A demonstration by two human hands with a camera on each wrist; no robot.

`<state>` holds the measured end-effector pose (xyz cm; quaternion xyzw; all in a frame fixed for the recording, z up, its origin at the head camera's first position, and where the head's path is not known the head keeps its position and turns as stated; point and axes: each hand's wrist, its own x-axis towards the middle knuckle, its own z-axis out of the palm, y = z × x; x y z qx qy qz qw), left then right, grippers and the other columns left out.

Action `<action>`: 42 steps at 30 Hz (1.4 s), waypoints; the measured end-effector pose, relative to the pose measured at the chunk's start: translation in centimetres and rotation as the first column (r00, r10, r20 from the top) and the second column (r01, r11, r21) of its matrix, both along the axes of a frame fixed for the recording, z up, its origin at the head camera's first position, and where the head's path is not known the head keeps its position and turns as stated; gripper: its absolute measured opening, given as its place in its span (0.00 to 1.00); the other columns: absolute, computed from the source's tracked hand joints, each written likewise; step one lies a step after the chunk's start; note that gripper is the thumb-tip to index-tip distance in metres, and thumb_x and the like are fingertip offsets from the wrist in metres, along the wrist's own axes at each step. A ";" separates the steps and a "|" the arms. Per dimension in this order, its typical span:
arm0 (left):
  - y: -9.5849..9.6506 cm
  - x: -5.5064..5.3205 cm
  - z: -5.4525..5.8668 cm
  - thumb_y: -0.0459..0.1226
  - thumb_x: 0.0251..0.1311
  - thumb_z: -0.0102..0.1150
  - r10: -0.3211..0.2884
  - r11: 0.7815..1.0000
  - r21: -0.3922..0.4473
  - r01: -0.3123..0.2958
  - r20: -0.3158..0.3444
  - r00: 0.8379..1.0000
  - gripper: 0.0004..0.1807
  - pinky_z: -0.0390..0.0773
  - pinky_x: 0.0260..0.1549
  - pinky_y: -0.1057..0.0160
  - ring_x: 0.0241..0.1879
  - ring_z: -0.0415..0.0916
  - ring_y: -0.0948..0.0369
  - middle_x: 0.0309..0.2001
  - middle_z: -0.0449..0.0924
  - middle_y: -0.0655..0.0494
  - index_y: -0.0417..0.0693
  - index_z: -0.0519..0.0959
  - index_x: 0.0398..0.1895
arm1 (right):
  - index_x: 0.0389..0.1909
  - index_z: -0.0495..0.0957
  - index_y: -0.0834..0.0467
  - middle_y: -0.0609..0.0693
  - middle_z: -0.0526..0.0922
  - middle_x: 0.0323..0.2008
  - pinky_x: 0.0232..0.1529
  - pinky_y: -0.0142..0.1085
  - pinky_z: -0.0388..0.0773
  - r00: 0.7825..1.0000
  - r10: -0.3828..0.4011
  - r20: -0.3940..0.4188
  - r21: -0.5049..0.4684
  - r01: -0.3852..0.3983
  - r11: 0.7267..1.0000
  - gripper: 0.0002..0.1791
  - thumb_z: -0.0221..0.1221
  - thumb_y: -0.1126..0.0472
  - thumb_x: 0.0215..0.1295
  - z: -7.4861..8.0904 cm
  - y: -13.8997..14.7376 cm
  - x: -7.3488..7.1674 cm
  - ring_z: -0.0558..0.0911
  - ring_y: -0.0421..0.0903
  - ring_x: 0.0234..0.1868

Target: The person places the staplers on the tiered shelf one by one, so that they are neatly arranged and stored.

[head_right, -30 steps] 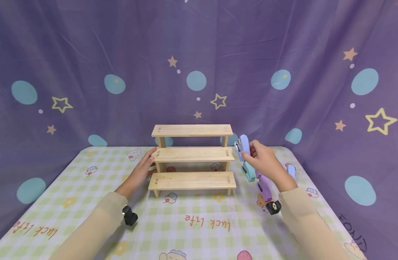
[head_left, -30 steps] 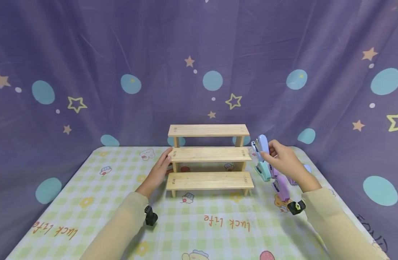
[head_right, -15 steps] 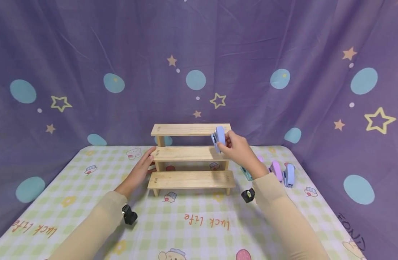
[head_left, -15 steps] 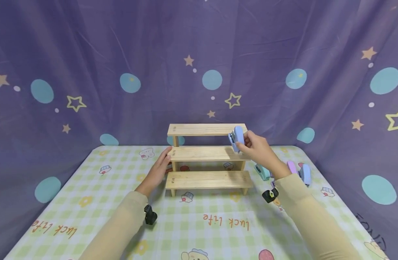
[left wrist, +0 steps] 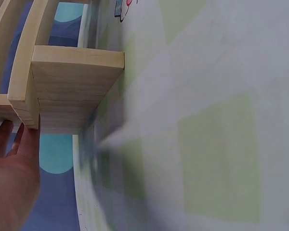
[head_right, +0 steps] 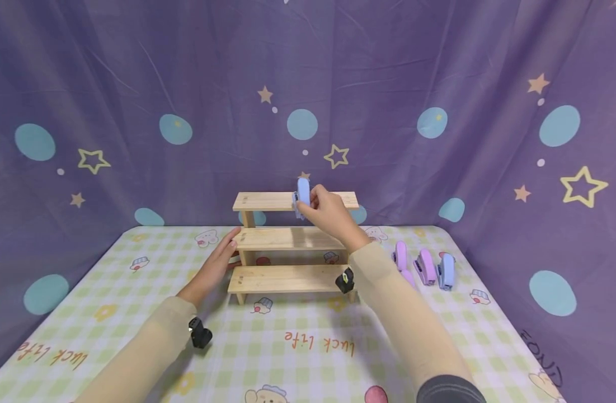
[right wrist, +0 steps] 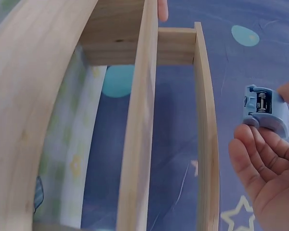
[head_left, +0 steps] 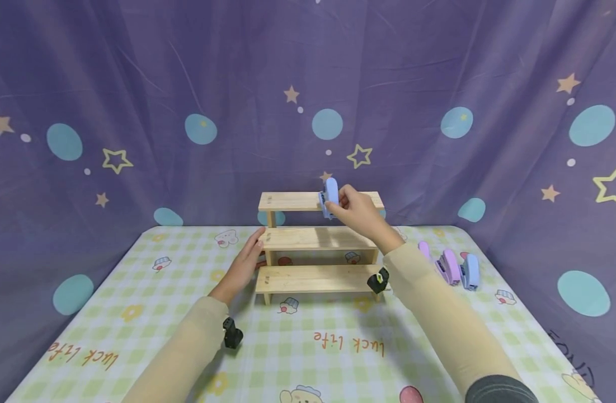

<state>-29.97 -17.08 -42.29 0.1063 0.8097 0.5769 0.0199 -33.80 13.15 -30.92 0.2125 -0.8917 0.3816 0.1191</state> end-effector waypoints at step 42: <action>-0.1 0.0 -0.2 0.59 0.78 0.29 0.002 1.000 -0.019 -0.003 -0.017 1.000 0.31 0.51 0.71 0.38 0.76 0.46 0.46 0.80 0.42 0.53 0.71 0.45 0.81 | 0.39 0.73 0.58 0.51 0.77 0.31 0.31 0.36 0.71 0.994 -0.065 0.093 -0.098 0.074 0.992 0.20 0.58 0.43 0.72 -0.6 -6.6 -3.9 0.73 0.45 0.28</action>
